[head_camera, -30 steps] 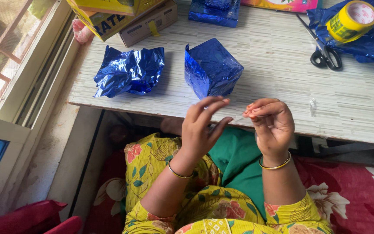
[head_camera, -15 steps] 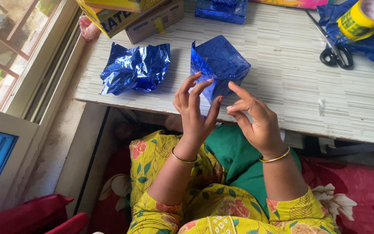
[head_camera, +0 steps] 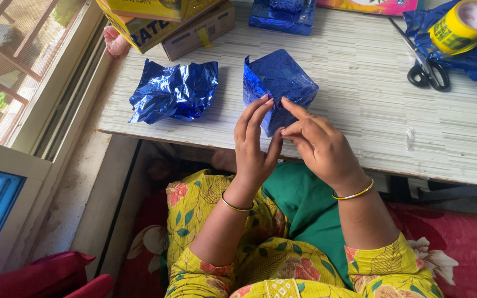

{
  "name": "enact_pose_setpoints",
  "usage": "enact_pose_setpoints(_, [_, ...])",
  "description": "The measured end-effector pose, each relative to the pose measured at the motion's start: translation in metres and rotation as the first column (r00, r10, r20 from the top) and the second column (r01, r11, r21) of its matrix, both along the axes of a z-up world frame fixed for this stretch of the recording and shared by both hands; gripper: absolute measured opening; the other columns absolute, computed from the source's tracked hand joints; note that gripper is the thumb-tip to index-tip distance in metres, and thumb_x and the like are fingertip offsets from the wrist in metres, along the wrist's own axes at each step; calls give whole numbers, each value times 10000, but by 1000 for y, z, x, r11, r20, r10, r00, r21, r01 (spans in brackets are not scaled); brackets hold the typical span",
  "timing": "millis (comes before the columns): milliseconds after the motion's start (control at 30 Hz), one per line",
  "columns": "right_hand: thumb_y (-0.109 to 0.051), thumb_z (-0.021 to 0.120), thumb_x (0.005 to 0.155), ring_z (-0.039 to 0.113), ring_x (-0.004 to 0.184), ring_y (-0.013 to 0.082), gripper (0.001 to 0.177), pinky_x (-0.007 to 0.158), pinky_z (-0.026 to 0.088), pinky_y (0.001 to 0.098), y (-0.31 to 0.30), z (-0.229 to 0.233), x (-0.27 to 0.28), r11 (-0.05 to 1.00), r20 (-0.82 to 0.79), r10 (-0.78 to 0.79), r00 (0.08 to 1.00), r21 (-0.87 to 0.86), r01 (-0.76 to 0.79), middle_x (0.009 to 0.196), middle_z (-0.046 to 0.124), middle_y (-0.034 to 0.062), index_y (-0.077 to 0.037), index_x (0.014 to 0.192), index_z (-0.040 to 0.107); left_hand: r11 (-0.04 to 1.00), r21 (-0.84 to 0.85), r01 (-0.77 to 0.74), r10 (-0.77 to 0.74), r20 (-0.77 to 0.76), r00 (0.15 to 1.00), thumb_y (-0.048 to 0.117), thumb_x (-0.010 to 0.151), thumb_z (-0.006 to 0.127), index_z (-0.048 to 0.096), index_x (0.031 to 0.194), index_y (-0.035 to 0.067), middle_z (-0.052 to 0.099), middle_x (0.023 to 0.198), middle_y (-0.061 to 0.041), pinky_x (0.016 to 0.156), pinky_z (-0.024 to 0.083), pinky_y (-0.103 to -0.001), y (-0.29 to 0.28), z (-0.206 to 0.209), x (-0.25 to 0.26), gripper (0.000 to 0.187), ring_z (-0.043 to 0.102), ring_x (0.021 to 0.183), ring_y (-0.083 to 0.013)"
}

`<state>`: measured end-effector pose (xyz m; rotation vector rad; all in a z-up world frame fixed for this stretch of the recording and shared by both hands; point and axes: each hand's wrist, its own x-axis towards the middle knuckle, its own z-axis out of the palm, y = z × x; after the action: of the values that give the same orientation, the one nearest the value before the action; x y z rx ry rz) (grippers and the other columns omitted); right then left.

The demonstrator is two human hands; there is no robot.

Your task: The person wraps a small box with blue foil paper, folds the edges, and secures the package with clear adhesive tape. They use scissors to cut tape and trim excess material, then place the finished wrapped box on the table.

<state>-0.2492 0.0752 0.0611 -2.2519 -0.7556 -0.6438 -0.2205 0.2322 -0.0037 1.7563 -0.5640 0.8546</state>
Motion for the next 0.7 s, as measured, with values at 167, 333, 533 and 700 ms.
enact_pose_setpoints(167, [42, 715, 888, 699, 1061, 262, 139, 913, 589, 348, 0, 7, 2, 998, 1, 4, 1000, -57, -4, 1446, 623, 114, -10, 997, 646, 995, -83, 61, -60, 12, 998, -15, 950, 699, 496, 1472, 42, 538, 1496, -163, 1229, 450, -418, -1, -1, 3, 563, 543, 1432, -330])
enact_pose_setpoints(333, [22, 722, 879, 697, 1032, 253, 157, 910, 579, 362, -2, 9, 4, 996, -28, 18, 999, -84, -20, 1459, 609, 112, -3, 1027, 679, 999, -11, 31, -31, 35, 999, -41, 917, 694, 508, 1474, 44, 534, 1504, -155, 1226, 451, -425, 1, 1, 2, 593, 542, 1435, -331])
enact_pose_setpoints(533, [8, 738, 868, 700, 1032, 265, 132, 888, 576, 365, -5, 7, 7, 997, -48, 35, 998, -71, -38, 1473, 597, 125, -26, 983, 682, 995, 93, -26, 19, 66, 998, -23, 862, 711, 529, 1478, 82, 522, 1511, -141, 1219, 447, -448, 2, 2, 3, 651, 530, 1428, -338])
enact_pose_setpoints(700, [16, 746, 873, 716, 1069, 245, 159, 883, 596, 344, -9, 4, 9, 996, -117, 88, 989, 18, -87, 1475, 591, 143, -23, 1009, 672, 986, 150, -69, 53, 107, 993, 26, 903, 722, 526, 1480, 98, 518, 1508, -134, 1215, 446, -463, 2, 0, 5, 613, 530, 1418, -345])
